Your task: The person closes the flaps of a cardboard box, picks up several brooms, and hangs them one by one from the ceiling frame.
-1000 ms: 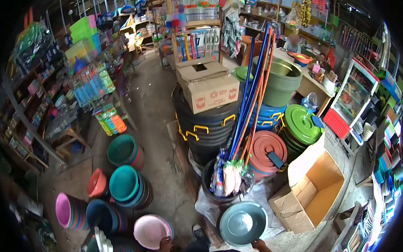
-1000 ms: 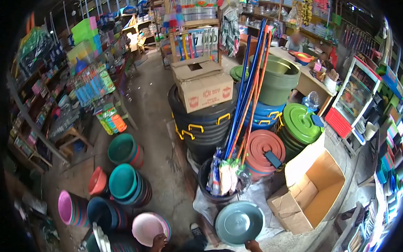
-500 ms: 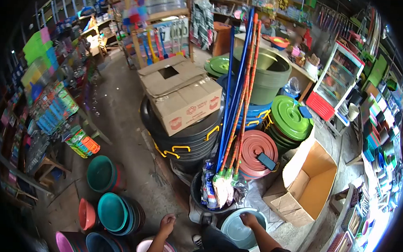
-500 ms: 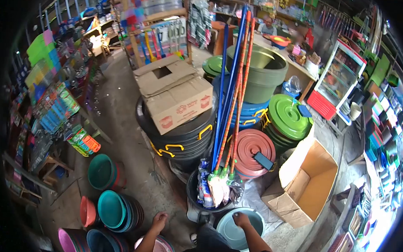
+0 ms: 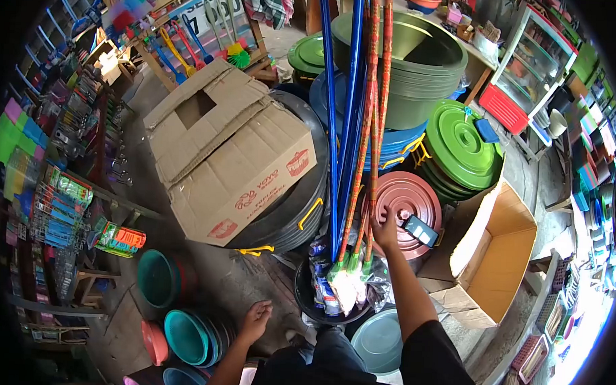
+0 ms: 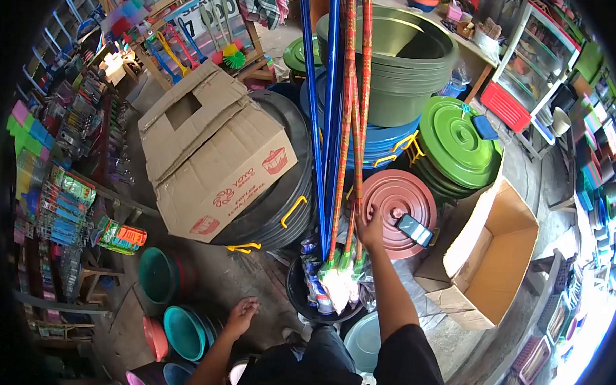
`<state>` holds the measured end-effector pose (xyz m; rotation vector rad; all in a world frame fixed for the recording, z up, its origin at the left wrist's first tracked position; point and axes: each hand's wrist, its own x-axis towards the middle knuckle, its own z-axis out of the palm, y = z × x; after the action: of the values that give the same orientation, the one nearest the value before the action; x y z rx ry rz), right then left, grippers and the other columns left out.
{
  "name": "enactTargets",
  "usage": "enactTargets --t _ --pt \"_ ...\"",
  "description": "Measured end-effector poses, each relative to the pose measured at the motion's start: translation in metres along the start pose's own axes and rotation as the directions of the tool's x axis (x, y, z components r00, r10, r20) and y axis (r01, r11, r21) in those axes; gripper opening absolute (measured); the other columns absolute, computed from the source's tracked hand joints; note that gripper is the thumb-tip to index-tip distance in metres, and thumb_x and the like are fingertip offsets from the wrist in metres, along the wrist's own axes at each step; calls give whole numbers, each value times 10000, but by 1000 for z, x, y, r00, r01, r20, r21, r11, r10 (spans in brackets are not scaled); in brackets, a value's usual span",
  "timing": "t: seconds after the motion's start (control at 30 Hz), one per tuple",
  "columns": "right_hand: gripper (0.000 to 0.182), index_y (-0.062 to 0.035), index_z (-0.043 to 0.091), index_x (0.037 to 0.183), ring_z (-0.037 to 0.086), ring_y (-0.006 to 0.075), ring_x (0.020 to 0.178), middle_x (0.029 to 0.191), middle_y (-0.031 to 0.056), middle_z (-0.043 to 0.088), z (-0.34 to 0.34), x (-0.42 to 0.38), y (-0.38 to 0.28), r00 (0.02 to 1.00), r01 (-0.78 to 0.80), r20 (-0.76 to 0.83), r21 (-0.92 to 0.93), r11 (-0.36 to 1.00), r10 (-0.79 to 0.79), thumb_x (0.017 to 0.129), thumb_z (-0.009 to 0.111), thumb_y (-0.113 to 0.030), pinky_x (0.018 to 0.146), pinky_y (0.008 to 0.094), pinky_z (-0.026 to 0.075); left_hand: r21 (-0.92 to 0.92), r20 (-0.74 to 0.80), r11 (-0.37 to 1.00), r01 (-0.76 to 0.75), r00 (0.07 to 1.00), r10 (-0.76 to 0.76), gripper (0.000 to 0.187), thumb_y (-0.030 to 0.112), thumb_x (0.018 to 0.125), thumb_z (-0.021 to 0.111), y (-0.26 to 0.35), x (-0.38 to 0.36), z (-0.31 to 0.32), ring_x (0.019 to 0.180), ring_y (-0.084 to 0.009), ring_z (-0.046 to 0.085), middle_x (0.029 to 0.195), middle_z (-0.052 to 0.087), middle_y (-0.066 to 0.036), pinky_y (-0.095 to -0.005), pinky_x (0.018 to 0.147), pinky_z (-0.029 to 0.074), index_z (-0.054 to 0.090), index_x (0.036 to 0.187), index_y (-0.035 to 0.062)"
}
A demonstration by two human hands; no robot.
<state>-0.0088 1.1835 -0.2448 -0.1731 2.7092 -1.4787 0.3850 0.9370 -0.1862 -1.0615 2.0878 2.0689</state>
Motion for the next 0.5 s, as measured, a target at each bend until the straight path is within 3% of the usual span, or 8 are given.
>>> enactTargets --t 0.03,0.13,0.2,0.3,0.37,0.43,0.47,0.5 --pt "627 -7 344 1338 620 290 933 1098 215 583 4 15 -7 997 -40 65 129 991 32 847 662 -232 803 372 505 9 1 1000 4 1000 -4 311 204 932 572 7 7 1 878 -121 586 976 622 -61 -258 782 483 548 1173 8" --pt "472 -7 444 1253 619 227 863 979 157 624 30 43 5 999 53 0 159 986 -54 874 633 -214 766 341 491 16 64 999 47 997 -48 319 185 938 554 20 26 11 961 -160 589 1036 617 -82 -289 866 465 520 1207 15" --pt "292 -7 542 1100 587 167 779 836 95 627 36 46 5 983 -106 162 152 983 81 895 609 -204 713 314 463 92 118 994 56 991 -67 317 178 938 556 25 35 18 997 -163 585 1060 614 -88 -288 891 456 519 1206 13" --pt "227 -13 575 979 551 144 724 761 67 607 34 36 -11 996 -52 78 240 969 34 902 605 -226 677 305 439 63 185 998 -8 983 -4 295 221 940 560 37 49 28 926 -129 591 1013 625 -71 -259 830 463 552 1162 27" --pt "244 -12 567 1002 559 159 732 775 72 610 31 36 -13 994 -76 93 237 969 55 902 608 -230 694 313 445 114 219 993 -8 976 -17 290 218 941 558 42 59 28 961 -135 595 1045 625 -80 -259 851 460 553 1159 27" --pt "277 -28 566 1102 619 219 847 904 139 656 23 34 -22 959 -237 188 131 963 211 898 596 -213 776 343 457 70 282 997 -12 959 -8 294 208 937 563 49 71 29 980 -141 598 1066 623 -87 -260 863 461 549 1168 25" --pt "276 -21 568 1096 612 213 808 865 131 650 26 30 -20 988 -144 84 184 972 130 898 600 -210 757 341 462 69 305 997 -20 952 -2 294 208 937 563 49 79 30 980 -141 598 1066 623 -87 -260 863 461 549 1168 25" --pt "282 -15 567 1099 604 208 784 853 122 648 21 28 -28 984 -167 84 177 970 155 896 605 -207 748 347 465 66 343 998 -5 939 -18 303 209 933 571 46 91 31 989 -148 598 1067 622 -90 -264 868 462 547 1171 24"
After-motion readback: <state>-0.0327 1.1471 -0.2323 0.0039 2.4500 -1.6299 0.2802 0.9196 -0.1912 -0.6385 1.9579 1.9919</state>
